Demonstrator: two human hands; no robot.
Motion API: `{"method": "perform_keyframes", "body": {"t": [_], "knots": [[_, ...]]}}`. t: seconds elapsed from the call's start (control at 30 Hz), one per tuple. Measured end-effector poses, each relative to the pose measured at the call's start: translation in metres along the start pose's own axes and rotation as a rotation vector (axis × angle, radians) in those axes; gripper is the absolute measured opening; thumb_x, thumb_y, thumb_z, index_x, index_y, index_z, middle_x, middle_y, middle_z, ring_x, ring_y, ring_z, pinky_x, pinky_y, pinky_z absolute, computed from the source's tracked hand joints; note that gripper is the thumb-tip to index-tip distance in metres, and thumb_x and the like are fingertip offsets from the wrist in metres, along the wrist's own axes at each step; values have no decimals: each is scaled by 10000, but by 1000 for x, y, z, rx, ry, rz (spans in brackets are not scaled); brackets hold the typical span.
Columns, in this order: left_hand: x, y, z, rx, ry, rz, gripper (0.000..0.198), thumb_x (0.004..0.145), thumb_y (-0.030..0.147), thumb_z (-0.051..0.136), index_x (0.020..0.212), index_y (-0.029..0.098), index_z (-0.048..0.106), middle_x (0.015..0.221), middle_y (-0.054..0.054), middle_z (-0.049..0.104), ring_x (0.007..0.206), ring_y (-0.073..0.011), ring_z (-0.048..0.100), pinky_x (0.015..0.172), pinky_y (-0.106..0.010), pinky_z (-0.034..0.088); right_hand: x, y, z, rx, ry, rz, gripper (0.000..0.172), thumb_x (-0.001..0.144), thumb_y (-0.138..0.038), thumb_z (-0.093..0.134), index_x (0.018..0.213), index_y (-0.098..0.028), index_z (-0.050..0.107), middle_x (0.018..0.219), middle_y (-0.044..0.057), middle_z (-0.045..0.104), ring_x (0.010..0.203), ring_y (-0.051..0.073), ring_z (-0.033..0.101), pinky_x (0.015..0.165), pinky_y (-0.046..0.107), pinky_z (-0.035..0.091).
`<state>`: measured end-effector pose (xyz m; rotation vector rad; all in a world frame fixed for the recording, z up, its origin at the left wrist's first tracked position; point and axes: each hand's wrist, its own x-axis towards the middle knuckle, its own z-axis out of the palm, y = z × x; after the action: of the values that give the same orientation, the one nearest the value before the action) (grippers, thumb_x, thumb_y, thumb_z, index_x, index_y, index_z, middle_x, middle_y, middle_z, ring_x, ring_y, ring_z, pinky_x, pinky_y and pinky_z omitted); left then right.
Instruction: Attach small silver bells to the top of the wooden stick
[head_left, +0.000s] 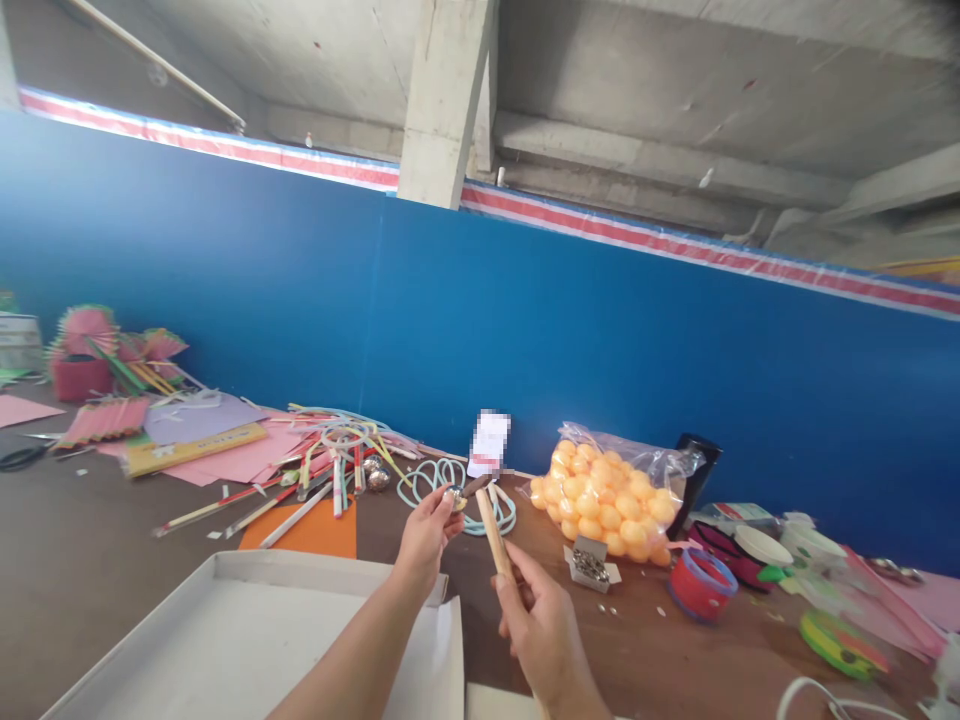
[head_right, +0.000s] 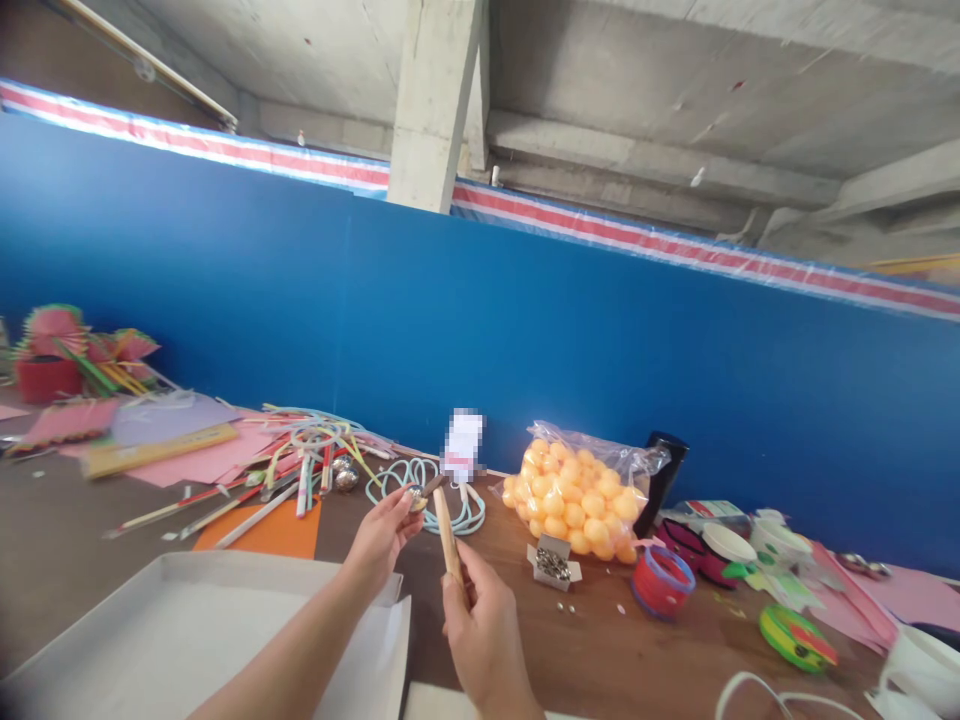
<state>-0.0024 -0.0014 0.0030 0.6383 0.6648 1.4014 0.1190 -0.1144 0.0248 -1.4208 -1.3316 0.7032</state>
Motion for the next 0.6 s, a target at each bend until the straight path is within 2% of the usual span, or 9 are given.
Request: {"method": "perform_keyframes", "body": {"t": [0.17,0.3,0.47,0.6], "knots": [[0,1,1,19,-2,12,289,755,223,595,1022,117,557,781,-66,614,616,-97,583,618,-226,483,0,-3,0,-3,-4,1,494,782,-421,486,1218,-187,479,640,12,583,428,89,493,328,153,385],[0,0,0,35,14,2,309,747,224,604,1033,119,558,768,-63,612,596,-97,579,589,-224,478,0,-2,0,-21,-24,-13,468,776,-407,501,1182,-174,509,632,10,575,433,88,498,328,146,388],[-1,1,1,28,12,2,287,761,223,585,1032,130,561,783,-60,611,609,-95,581,577,-211,474,-1,2,-1,19,-30,-26,484,800,-423,468,1225,-193,453,765,39,610,450,82,499,325,148,395],[0,0,1,15,17,-14,281,764,194,576,1037,129,561,761,-57,604,587,-95,574,548,-207,471,-1,2,-1,-2,-37,-25,467,784,-411,501,1184,-170,499,699,36,604,440,90,504,319,149,392]]}}
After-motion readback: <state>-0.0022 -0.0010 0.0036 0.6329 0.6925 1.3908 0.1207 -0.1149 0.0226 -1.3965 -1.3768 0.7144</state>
